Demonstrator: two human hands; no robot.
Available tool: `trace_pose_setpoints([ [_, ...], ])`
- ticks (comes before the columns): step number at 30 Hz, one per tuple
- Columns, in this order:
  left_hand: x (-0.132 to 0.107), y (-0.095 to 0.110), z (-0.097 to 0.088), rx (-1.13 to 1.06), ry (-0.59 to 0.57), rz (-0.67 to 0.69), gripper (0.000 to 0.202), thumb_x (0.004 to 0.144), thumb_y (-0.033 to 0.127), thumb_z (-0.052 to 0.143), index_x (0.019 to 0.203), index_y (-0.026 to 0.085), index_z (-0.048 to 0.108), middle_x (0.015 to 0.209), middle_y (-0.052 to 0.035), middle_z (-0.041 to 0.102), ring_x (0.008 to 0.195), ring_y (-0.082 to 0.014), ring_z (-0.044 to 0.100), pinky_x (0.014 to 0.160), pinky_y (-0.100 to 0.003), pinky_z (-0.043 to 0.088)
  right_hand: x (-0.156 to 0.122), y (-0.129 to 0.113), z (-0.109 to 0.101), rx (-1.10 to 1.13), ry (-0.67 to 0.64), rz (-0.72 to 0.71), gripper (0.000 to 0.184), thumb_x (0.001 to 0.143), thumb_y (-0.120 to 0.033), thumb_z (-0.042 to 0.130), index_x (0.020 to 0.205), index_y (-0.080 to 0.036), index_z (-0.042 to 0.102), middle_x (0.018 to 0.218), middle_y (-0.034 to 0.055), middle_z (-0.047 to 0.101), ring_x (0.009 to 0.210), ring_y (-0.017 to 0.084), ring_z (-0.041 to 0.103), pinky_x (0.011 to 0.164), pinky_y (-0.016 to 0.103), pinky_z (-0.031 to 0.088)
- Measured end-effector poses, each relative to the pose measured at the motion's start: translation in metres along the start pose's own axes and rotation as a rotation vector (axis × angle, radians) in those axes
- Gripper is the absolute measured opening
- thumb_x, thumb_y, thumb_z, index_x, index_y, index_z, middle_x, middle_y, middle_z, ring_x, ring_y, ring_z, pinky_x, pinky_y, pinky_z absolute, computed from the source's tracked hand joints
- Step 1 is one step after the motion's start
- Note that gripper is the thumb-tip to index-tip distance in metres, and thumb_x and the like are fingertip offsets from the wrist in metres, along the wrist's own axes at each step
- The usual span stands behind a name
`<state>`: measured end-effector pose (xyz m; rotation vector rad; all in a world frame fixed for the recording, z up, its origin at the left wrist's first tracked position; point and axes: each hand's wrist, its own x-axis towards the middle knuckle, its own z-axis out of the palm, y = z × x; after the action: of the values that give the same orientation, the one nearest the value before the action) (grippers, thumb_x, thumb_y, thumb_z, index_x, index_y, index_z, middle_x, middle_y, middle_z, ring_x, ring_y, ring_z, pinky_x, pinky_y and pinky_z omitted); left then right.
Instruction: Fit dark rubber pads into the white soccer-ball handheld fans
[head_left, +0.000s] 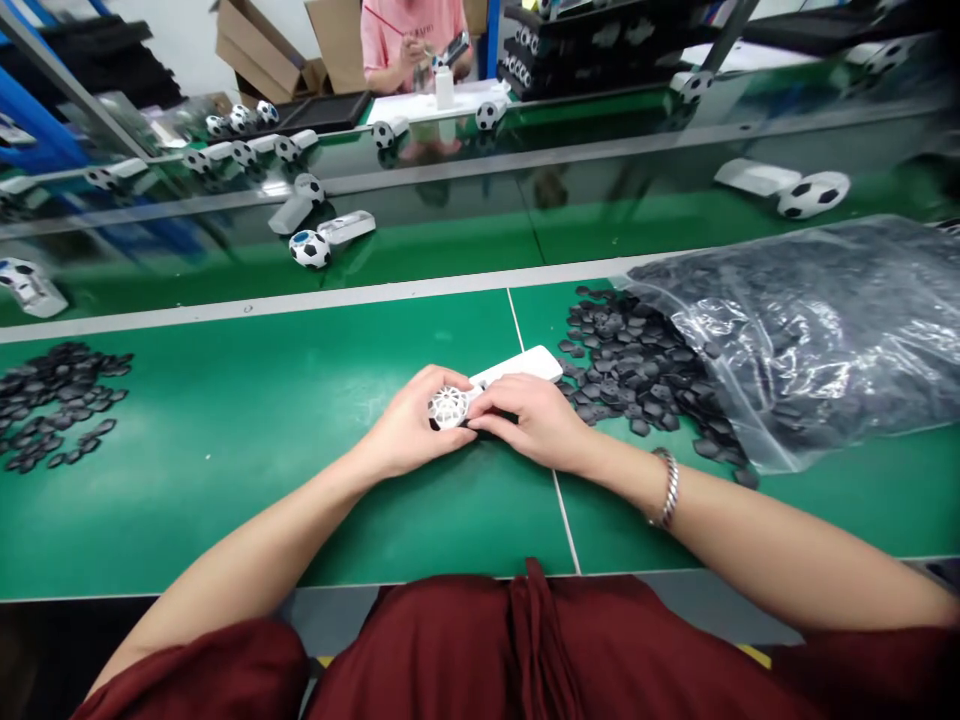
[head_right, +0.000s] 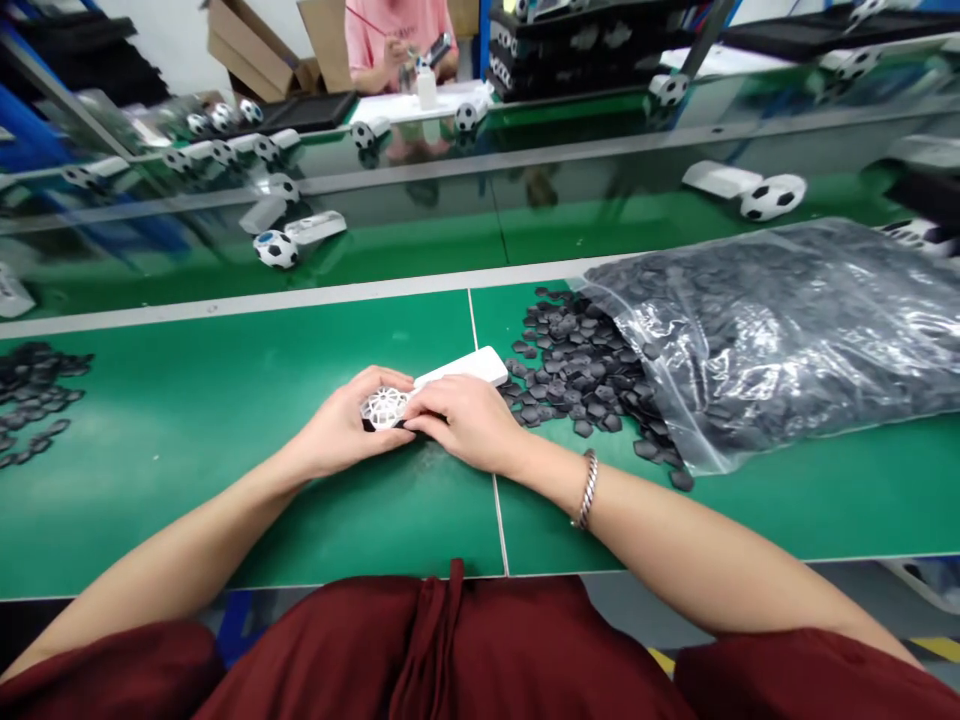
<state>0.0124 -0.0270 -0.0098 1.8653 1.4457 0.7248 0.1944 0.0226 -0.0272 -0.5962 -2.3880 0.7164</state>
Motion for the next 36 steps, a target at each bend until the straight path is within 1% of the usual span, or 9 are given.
trace_pose_setpoints([
  [6, -0.001, 0.002, 0.0, 0.018, 0.001, -0.003, 0.037, 0.068, 0.028, 0.067, 0.101, 0.02, 0.052, 0.107, -0.0045, 0.054, 0.102, -0.021, 0.052, 0.092, -0.037, 0.039, 0.004, -0.004, -0.002, 0.017, -0.016, 0.116, 0.008, 0.079, -0.022, 0.062, 0.072, -0.018, 0.064, 0.075, 0.0001, 0.067, 0.073, 0.014, 0.058, 0.067, 0.025, 0.041],
  [11, -0.003, 0.001, 0.001, 0.043, 0.026, 0.053, 0.035, 0.071, 0.027, 0.064, 0.103, 0.021, 0.051, 0.108, -0.0053, 0.055, 0.103, -0.0212, 0.052, 0.092, -0.037, 0.04, 0.002, 0.0, 0.0, 0.024, 0.022, 0.089, 0.009, 0.078, -0.025, 0.064, 0.071, -0.018, 0.064, 0.074, -0.0001, 0.067, 0.071, 0.013, 0.057, 0.067, 0.024, 0.04],
  [19, -0.005, -0.006, 0.004, 0.089, 0.04, 0.175, 0.032, 0.075, 0.027, 0.06, 0.104, 0.021, 0.048, 0.11, -0.0077, 0.054, 0.106, -0.0223, 0.05, 0.093, -0.039, 0.04, -0.001, 0.003, 0.003, -0.028, 0.052, 0.047, 0.016, 0.083, -0.03, 0.057, 0.073, -0.018, 0.063, 0.073, 0.0016, 0.065, 0.072, 0.014, 0.056, 0.067, 0.024, 0.04],
  [24, -0.007, -0.003, 0.01, 0.044, 0.113, 0.118, 0.034, 0.069, 0.016, 0.059, 0.101, 0.02, 0.049, 0.104, -0.0067, 0.055, 0.099, -0.021, 0.053, 0.088, -0.036, 0.042, -0.001, 0.0, -0.006, -0.004, 0.049, 0.06, 0.017, 0.081, -0.033, 0.058, 0.072, -0.018, 0.062, 0.07, 0.0009, 0.064, 0.069, 0.014, 0.056, 0.065, 0.025, 0.042],
  [27, -0.006, -0.004, 0.013, 0.021, 0.151, 0.087, 0.033, 0.065, 0.012, 0.058, 0.096, 0.021, 0.05, 0.101, -0.0058, 0.056, 0.097, -0.0213, 0.053, 0.087, -0.036, 0.043, -0.001, 0.004, -0.018, -0.028, 0.127, 0.082, 0.015, 0.083, -0.03, 0.056, 0.073, -0.019, 0.062, 0.072, 0.0017, 0.065, 0.07, 0.014, 0.058, 0.067, 0.026, 0.044],
  [29, -0.004, -0.007, 0.012, 0.013, 0.189, 0.08, 0.033, 0.063, 0.012, 0.058, 0.094, 0.021, 0.051, 0.101, -0.0058, 0.056, 0.097, -0.0219, 0.053, 0.088, -0.037, 0.042, -0.002, 0.012, -0.029, -0.104, 0.183, 0.123, 0.017, 0.084, -0.031, 0.054, 0.075, -0.02, 0.061, 0.076, 0.0034, 0.065, 0.074, 0.016, 0.059, 0.068, 0.028, 0.046],
  [31, -0.002, -0.011, 0.008, -0.036, 0.209, 0.02, 0.032, 0.063, 0.013, 0.058, 0.094, 0.02, 0.052, 0.1, -0.0053, 0.057, 0.093, -0.0212, 0.055, 0.083, -0.036, 0.044, -0.005, 0.023, -0.041, -0.245, 0.21, 0.193, 0.018, 0.084, -0.035, 0.052, 0.08, -0.021, 0.062, 0.084, 0.0053, 0.066, 0.081, 0.019, 0.06, 0.071, 0.031, 0.048],
  [34, 0.005, -0.018, -0.006, -0.196, 0.226, -0.14, 0.032, 0.065, 0.02, 0.06, 0.095, 0.019, 0.051, 0.083, -0.0019, 0.059, 0.069, -0.0157, 0.057, 0.061, -0.028, 0.047, -0.012, 0.043, -0.057, -0.505, 0.183, 0.316, 0.022, 0.081, -0.038, 0.053, 0.09, -0.021, 0.062, 0.096, 0.0068, 0.064, 0.09, 0.023, 0.059, 0.074, 0.035, 0.049],
  [36, 0.015, -0.021, -0.018, -0.244, 0.282, -0.172, 0.032, 0.066, 0.025, 0.06, 0.095, 0.018, 0.049, 0.076, -0.0004, 0.058, 0.06, -0.013, 0.054, 0.053, -0.025, 0.044, -0.016, 0.054, -0.064, -0.633, 0.135, 0.377, 0.025, 0.079, -0.037, 0.055, 0.093, -0.019, 0.063, 0.099, 0.0077, 0.064, 0.09, 0.025, 0.06, 0.073, 0.037, 0.05],
])
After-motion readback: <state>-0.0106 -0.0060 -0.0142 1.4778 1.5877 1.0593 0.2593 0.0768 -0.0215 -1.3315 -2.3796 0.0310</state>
